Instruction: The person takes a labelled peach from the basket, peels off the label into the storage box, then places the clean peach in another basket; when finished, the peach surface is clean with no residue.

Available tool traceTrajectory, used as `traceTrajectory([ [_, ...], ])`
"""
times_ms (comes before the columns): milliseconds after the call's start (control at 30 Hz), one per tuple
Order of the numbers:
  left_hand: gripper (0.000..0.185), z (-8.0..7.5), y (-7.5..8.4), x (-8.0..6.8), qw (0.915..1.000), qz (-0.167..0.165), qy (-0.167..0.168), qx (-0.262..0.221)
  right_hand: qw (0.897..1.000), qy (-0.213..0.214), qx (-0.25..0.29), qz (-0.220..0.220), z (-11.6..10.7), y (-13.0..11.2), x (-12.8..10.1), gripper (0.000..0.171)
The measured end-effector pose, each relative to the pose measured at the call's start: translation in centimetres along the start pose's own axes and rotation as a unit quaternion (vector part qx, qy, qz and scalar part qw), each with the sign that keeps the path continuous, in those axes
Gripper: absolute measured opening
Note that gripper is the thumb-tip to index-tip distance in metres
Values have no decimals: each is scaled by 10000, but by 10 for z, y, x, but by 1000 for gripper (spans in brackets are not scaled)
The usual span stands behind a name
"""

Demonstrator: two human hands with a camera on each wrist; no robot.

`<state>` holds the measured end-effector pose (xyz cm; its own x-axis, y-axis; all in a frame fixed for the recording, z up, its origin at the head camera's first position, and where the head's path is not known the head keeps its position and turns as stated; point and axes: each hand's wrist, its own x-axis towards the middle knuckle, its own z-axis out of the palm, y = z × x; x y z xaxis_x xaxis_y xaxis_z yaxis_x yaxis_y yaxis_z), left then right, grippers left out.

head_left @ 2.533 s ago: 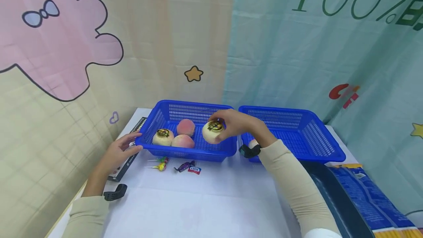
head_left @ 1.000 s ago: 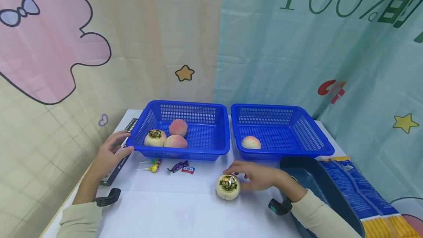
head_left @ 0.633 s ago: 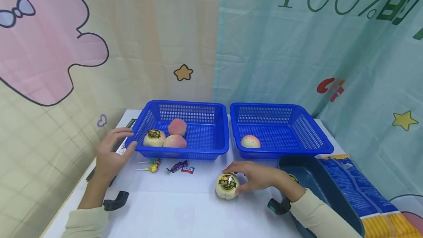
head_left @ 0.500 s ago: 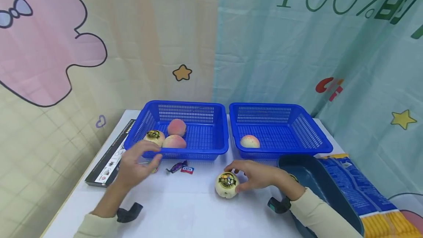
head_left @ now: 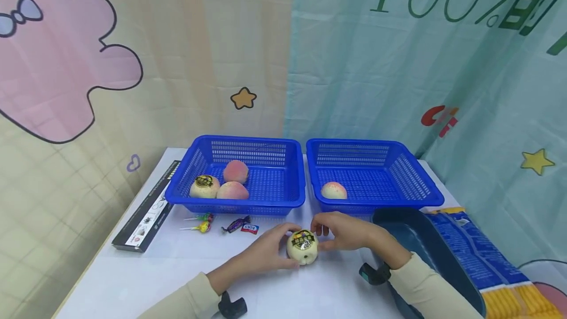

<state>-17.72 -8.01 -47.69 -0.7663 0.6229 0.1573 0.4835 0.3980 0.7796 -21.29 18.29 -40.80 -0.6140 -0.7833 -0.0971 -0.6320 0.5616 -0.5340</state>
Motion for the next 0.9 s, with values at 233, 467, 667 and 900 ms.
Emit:
traceTrajectory([
  [233, 78, 6, -1, 8, 9994, -113, 146, -294, 9996, 274, 44, -89, 0, -9, 1, 25],
  [467, 79, 13, -2, 6, 9984, -36, 128, -552, 9979, 572, 255, 182, 9, -15, 7, 4],
  [667, 80, 15, -2, 4, 9994, 250, 98, -208, 9903, 609, 1042, 688, 12, -16, 7, 11],
  [900, 80, 13, -3, 6, 9997, 198, 68, -152, 9865, 678, 1373, 575, 1, -24, -2, 9],
])
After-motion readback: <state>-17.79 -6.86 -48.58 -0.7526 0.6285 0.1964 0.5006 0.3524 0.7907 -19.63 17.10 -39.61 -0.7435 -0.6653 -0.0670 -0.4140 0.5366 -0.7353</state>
